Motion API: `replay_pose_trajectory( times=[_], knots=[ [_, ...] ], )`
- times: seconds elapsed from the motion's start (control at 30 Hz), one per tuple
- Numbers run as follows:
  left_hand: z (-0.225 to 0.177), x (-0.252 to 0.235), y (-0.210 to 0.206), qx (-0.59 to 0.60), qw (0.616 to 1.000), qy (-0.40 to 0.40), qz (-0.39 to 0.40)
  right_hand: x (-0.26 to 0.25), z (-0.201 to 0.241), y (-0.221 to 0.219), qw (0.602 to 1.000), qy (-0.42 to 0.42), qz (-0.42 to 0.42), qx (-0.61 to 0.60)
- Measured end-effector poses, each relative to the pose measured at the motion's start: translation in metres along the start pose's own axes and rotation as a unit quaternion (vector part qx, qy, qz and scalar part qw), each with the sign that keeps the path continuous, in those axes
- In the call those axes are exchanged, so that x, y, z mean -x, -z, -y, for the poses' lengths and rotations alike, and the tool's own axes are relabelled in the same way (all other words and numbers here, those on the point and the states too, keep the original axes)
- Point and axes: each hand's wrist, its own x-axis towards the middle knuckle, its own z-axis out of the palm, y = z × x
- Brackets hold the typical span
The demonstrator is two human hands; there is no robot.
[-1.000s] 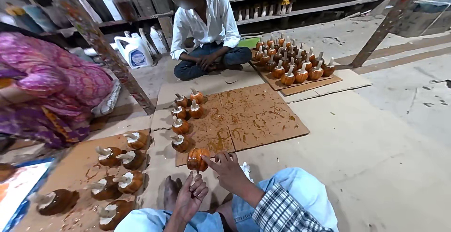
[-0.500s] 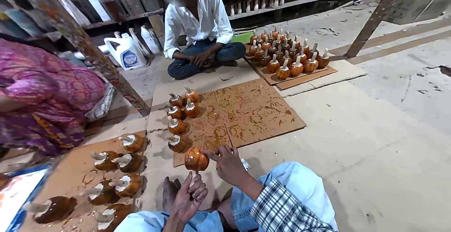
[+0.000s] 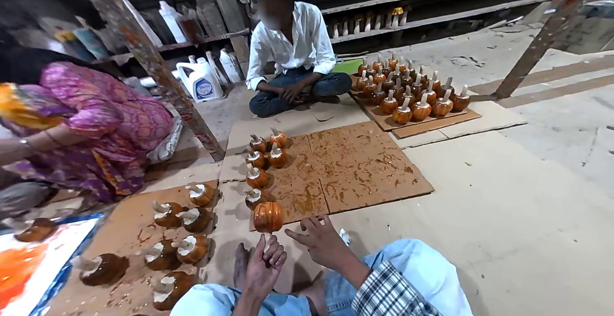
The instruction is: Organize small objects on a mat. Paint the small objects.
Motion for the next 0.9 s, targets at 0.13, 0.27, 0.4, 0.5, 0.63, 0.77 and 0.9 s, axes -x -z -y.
replay_pose_trajectory(
  times=[0.13,0.27,0.4,0.5,0.63,0.77,0.9],
  knots=[
    [-0.002,-0.002,-0.001,-0.306,0.928,-0.206,-0.060,0.004,-0.014,0.006,0.955,-0.196,-0.078,-0.208],
    [-0.007,0.002,-0.003,-0.169,0.969,-0.179,-0.034,0.005,-0.034,0.001,0.866,-0.278,-0.177,-0.375],
    [-0.002,0.007,-0.002,0.016,0.999,-0.014,0.049,0.002,-0.022,0.003,0.875,-0.202,-0.223,-0.379],
    [0.004,0.005,0.002,-0.005,0.998,0.022,0.059,-0.002,-0.014,0.003,0.888,-0.132,-0.259,-0.356],
    [0.011,0.008,0.001,-0.037,0.996,0.075,0.038,-0.002,-0.012,0.008,0.885,-0.094,-0.258,-0.377],
    [0.014,0.007,0.001,-0.077,0.991,0.104,0.038,-0.004,-0.016,0.007,0.873,-0.071,-0.253,-0.412],
    [0.015,0.007,0.000,-0.103,0.989,0.105,0.024,-0.003,-0.014,0.008,0.918,-0.064,-0.227,-0.317]
  ],
)
